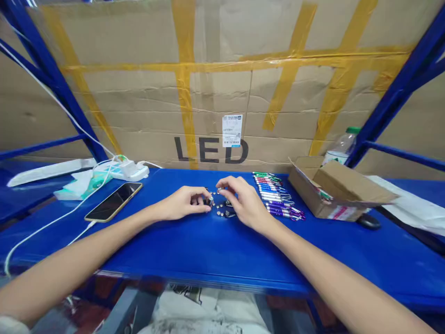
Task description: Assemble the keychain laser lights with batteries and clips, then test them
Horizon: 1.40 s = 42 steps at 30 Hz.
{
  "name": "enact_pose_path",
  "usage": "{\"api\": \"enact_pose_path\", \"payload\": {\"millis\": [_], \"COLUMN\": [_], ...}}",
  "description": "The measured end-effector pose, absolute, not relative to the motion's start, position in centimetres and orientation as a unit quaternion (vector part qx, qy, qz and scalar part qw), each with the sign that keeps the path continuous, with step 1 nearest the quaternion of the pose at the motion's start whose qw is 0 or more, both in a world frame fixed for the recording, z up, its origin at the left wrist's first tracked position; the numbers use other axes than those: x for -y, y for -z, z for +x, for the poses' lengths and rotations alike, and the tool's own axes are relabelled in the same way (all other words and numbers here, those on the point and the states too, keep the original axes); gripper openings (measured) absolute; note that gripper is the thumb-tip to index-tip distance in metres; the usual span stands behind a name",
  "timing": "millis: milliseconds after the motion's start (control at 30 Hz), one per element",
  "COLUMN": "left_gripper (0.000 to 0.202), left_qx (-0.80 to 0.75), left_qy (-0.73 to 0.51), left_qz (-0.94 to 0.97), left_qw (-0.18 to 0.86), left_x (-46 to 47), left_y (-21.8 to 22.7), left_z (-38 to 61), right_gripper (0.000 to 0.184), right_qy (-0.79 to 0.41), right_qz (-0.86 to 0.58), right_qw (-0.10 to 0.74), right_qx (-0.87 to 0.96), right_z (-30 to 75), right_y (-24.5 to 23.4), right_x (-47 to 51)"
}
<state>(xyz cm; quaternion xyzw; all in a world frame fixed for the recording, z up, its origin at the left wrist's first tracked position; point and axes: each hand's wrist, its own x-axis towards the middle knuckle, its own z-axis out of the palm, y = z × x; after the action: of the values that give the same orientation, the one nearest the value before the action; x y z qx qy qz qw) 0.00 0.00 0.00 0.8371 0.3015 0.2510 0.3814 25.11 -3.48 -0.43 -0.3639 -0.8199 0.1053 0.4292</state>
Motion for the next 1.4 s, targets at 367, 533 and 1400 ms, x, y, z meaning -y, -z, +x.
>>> {"api": "enact_pose_path", "payload": {"millis": [367, 533, 1400], "left_gripper": [0.034, 0.035, 0.031], "left_qx": [-0.307, -0.311, -0.294], "left_qy": [-0.253, -0.250, -0.233], "left_qz": [0.837, 0.833, 0.863], "left_qw": [0.375, 0.382, 0.340], "left_x": [0.05, -0.05, -0.15], "left_y": [-0.24, -0.20, 0.15], "left_z": [-0.01, -0.10, -0.24], "right_gripper": [0.009, 0.007, 0.012], "right_qy": [-0.144, -0.134, -0.149], "right_qz": [-0.354, -0.346, -0.332], "right_qw": [0.412, 0.421, 0.419], "right_qx": [0.827, 0.828, 0.832], "right_z": [24.90, 24.94, 24.91], "right_y": [0.13, 0.06, 0.09], "right_x": [3.69, 3.68, 3.83]}}
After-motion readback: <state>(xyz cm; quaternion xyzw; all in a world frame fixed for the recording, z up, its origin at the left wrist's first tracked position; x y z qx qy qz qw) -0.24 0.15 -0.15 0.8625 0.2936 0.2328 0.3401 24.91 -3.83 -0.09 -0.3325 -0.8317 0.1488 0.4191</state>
